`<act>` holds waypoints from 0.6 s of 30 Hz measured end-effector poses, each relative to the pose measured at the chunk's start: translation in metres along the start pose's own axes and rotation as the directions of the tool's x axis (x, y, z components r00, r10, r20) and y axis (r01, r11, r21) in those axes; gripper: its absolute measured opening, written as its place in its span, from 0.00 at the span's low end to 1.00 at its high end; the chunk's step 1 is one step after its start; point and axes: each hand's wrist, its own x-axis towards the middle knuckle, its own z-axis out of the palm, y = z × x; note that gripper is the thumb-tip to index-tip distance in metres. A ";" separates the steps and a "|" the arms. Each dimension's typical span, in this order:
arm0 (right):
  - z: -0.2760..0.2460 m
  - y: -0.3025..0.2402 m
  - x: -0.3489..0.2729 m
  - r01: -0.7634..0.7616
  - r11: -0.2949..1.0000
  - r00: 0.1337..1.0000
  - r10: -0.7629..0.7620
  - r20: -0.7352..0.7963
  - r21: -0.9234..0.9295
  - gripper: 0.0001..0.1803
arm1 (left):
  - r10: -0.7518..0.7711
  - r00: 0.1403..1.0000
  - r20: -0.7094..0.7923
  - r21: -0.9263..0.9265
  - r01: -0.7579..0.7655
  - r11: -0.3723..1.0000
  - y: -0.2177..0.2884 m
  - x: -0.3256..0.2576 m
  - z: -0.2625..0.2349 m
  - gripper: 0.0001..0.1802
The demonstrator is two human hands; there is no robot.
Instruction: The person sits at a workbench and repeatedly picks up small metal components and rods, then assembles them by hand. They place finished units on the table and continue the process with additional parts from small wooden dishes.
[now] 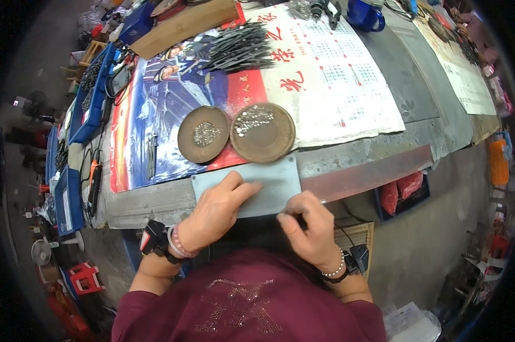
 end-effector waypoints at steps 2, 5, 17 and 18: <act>0.010 -0.004 0.001 0.026 1.000 0.996 -0.027 0.090 0.012 0.05 | -0.087 0.989 -0.116 -0.272 0.052 0.961 0.002 -0.012 0.004 0.17; 0.025 -0.006 0.003 0.056 0.998 0.990 -0.060 0.127 0.035 0.05 | -0.317 0.947 0.056 -0.852 0.211 0.479 0.011 -0.035 0.010 0.17; 0.069 0.004 -0.003 0.339 0.938 0.938 -0.343 -0.054 -0.070 0.12 | -0.279 0.920 -0.274 -0.931 -0.181 0.317 0.046 -0.073 0.050 0.20; 0.069 0.005 -0.005 0.374 0.924 0.923 -0.380 -0.065 -0.082 0.13 | -0.281 0.904 -0.322 -0.903 -0.204 0.377 0.046 -0.073 0.052 0.20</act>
